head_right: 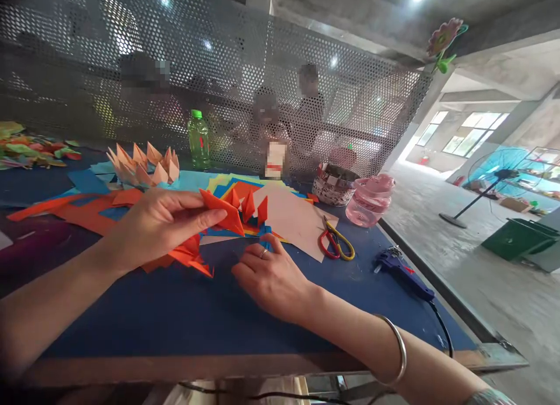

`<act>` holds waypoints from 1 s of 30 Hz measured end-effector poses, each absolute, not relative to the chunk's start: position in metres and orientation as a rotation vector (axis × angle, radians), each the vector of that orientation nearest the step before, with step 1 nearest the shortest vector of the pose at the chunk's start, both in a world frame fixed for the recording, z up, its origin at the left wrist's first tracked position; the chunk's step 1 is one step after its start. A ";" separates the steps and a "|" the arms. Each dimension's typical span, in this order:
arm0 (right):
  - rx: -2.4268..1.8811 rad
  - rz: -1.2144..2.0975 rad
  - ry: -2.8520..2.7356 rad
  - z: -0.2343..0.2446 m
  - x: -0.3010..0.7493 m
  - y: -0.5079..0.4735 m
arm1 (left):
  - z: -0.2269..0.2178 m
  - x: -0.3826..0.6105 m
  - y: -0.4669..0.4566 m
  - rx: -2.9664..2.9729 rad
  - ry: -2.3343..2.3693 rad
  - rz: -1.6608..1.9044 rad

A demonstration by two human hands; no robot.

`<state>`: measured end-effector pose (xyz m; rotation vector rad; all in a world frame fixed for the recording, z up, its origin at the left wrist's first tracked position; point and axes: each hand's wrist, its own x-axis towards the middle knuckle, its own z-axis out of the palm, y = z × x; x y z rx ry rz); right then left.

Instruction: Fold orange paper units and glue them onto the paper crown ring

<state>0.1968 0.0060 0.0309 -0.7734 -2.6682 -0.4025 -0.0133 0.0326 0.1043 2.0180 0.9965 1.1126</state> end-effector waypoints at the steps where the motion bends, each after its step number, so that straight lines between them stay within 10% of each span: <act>1: -0.798 -0.319 -2.621 0.029 0.199 0.005 | 0.105 -0.012 0.034 2.052 1.025 1.091; 30: -0.705 -0.180 -2.380 0.017 0.223 -0.019 | 0.084 0.015 0.034 2.332 1.069 0.406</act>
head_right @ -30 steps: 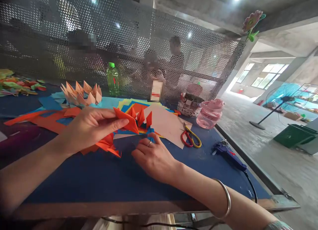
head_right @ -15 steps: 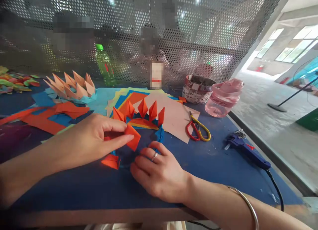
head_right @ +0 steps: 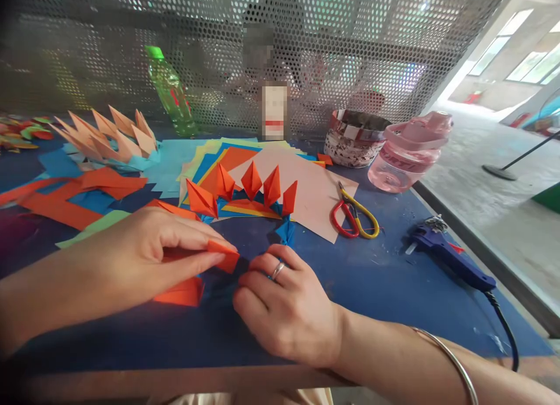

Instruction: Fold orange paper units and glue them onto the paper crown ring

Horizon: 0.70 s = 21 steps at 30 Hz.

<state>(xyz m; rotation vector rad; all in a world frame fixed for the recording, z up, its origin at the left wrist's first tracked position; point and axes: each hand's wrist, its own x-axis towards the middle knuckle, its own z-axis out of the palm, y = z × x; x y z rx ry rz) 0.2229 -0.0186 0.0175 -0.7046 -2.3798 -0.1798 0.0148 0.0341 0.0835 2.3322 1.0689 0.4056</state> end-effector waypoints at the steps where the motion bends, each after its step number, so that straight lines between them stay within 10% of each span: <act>1: -0.718 -0.169 -2.372 0.017 0.223 -0.019 | 0.084 0.016 0.034 2.329 1.067 0.398; 21: -0.847 -0.070 -2.336 0.019 0.221 -0.018 | 0.090 0.019 0.038 2.258 1.045 0.167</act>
